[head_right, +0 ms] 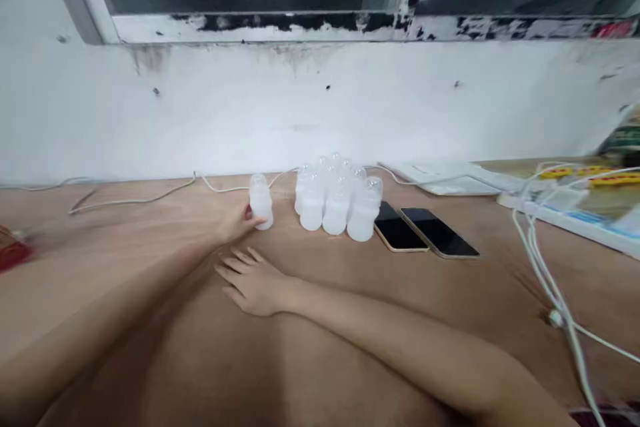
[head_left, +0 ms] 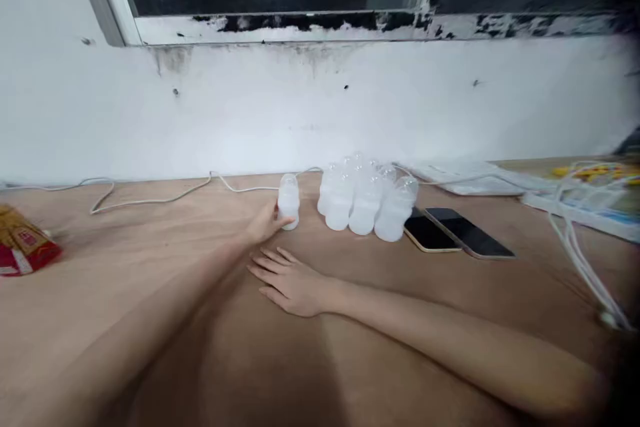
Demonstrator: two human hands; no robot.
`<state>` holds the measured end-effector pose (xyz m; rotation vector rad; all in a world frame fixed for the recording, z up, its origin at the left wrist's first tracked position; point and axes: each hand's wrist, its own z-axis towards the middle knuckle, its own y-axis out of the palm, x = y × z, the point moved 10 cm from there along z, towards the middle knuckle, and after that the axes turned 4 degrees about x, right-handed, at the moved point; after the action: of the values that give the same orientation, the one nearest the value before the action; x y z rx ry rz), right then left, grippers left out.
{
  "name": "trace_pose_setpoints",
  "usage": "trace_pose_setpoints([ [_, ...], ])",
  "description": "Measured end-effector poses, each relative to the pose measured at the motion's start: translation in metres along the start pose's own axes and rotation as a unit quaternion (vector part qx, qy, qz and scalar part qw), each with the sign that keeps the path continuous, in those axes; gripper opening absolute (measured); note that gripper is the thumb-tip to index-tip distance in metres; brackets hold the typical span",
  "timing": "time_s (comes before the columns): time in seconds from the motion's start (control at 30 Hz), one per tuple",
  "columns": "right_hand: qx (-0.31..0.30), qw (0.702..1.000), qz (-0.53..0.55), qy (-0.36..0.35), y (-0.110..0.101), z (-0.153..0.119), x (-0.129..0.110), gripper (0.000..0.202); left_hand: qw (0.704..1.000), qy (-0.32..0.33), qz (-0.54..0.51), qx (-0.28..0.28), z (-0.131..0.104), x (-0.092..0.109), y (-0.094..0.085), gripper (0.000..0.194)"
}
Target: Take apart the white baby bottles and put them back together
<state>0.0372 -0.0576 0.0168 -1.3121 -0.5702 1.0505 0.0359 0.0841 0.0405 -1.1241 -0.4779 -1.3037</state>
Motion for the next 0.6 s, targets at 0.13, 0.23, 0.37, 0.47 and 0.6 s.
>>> trace_pose_setpoints([
  [0.13, 0.009, 1.000, -0.012, -0.005, 0.002, 0.001, -0.004, 0.050, 0.999, -0.016, 0.008, -0.027, 0.019, -0.002, 0.021, 0.045],
  [0.23, 0.027, 0.999, -0.026, -0.017, -0.002, 0.003, -0.008, 0.048, 0.999, -0.011, 0.002, -0.035, 0.026, 0.001, 0.033, 0.046],
  [0.37, 0.045, 0.998, -0.036, -0.030, -0.009, 0.003, -0.012, 0.044, 0.999, -0.011, 0.001, -0.042, 0.027, 0.005, 0.044, 0.044],
  [0.47, 0.053, 0.997, -0.039, -0.036, -0.011, 0.003, -0.014, 0.041, 0.999, -0.014, 0.006, -0.044, 0.025, 0.008, 0.051, 0.043],
  [0.6, 0.043, 0.998, -0.032, -0.035, -0.008, 0.002, -0.012, 0.040, 0.999, -0.024, 0.022, -0.038, 0.019, 0.007, 0.056, 0.048],
])
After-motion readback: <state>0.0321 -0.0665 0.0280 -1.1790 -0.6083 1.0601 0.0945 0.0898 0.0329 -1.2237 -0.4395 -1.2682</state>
